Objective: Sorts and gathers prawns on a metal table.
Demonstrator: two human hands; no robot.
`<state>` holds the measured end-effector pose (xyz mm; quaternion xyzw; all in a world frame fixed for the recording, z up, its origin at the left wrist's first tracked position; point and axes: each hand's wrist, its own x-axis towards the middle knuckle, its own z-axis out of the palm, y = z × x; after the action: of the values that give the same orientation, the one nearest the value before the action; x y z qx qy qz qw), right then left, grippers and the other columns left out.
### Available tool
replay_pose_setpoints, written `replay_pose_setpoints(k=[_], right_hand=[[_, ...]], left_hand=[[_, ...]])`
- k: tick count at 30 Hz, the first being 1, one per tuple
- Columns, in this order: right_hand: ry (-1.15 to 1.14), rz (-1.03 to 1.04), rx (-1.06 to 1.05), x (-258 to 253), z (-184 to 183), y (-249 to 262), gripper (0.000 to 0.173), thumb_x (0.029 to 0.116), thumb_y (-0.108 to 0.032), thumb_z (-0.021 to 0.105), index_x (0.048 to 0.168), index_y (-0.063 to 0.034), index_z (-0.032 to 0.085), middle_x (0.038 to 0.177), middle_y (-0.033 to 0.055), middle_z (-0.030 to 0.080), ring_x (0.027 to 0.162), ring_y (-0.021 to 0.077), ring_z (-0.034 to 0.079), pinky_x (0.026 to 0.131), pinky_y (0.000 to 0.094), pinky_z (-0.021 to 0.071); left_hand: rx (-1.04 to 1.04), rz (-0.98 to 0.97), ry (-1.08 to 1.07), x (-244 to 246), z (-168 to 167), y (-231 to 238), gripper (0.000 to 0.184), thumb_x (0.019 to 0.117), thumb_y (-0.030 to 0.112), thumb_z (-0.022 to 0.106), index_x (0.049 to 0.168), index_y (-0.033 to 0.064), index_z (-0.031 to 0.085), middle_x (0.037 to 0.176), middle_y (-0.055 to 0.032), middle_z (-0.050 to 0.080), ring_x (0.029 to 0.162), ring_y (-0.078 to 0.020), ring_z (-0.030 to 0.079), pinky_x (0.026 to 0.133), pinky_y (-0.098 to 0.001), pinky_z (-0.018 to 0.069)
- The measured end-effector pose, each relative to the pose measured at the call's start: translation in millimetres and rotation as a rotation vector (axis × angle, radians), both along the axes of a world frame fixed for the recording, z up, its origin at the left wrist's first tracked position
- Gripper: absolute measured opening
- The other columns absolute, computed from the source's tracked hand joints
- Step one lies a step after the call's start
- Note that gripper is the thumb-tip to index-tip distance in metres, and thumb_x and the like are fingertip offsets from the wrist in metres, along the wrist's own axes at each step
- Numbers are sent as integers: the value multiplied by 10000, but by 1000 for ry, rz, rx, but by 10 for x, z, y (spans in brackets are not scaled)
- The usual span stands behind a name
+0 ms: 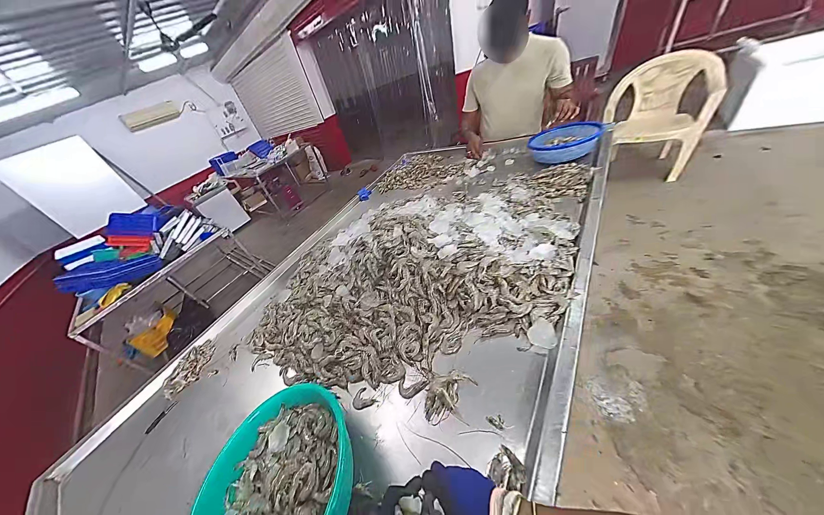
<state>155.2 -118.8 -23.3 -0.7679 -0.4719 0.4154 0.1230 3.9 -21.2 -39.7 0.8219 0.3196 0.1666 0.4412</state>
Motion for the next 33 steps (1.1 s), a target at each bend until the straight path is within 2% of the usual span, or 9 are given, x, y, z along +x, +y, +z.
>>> replay_pose_setpoints(k=[4,10,14,17,21,23,27,30,33], right_hand=[[-83,-83,105,-32,279,24,303,1028,-84,537,1309,-17,631,1315,267,623,1179,478,630,941,651,522],[-192,-92,59,-26,283,-56,281,990,-52,580,1244,47,648,1314,285,606,1263,491,556,1000,637,491],[-395,-17,65,156,179,-36,208,903,53,621,1101,48,687,1179,277,664,1149,485,618,951,636,492],[-360,-140,-8,442,-11,-105,219,976,-116,602,1139,-9,701,1266,259,643,1220,481,593,972,652,499],[-210,235,-135,466,-215,-234,315,1022,-322,593,1167,-68,711,1204,248,679,1141,472,644,912,694,503],[-191,335,-177,543,-7,58,296,1053,-239,545,1106,6,703,1121,280,692,1100,484,653,893,710,486],[-349,128,-82,617,314,1227,282,1046,-156,507,1097,53,688,1174,302,678,1138,496,646,890,705,499],[-363,71,53,597,5,1987,330,1048,-223,547,1225,24,678,1317,287,634,1250,490,592,1007,681,464],[-386,56,128,386,-488,2180,265,984,-90,603,1215,6,691,1315,269,628,1250,480,581,1021,658,473]], left_hand=[[146,80,174,287,159,-108,398,861,54,694,1250,-27,668,1201,-206,701,1155,-296,666,1058,-473,492],[-48,-1,450,412,340,-155,513,895,21,664,1401,6,579,1378,-217,615,1303,-323,578,1131,-494,427],[-206,-3,359,304,437,-168,498,907,-14,690,1386,-54,558,1364,-237,608,1281,-288,580,1119,-423,439],[-235,6,148,160,291,-70,495,882,-42,666,1367,-65,571,1324,-218,635,1232,-233,604,1091,-361,467],[-281,-3,54,83,158,109,575,807,-58,706,1369,-17,587,1317,-179,645,1187,-209,630,1055,-373,505],[-264,-11,-62,35,9,152,548,786,-11,733,1318,-46,610,1266,-157,676,1162,-160,642,1057,-334,503],[-318,133,-169,6,19,87,471,746,-83,742,1195,-147,614,1087,-177,703,989,-101,670,927,-254,547],[-397,341,17,-38,205,14,553,848,-48,748,1334,-168,513,1269,-287,626,1172,-260,623,1049,-373,491],[-316,350,4,-157,193,98,543,877,2,731,1352,-150,515,1319,-270,614,1237,-244,595,1105,-347,450]])
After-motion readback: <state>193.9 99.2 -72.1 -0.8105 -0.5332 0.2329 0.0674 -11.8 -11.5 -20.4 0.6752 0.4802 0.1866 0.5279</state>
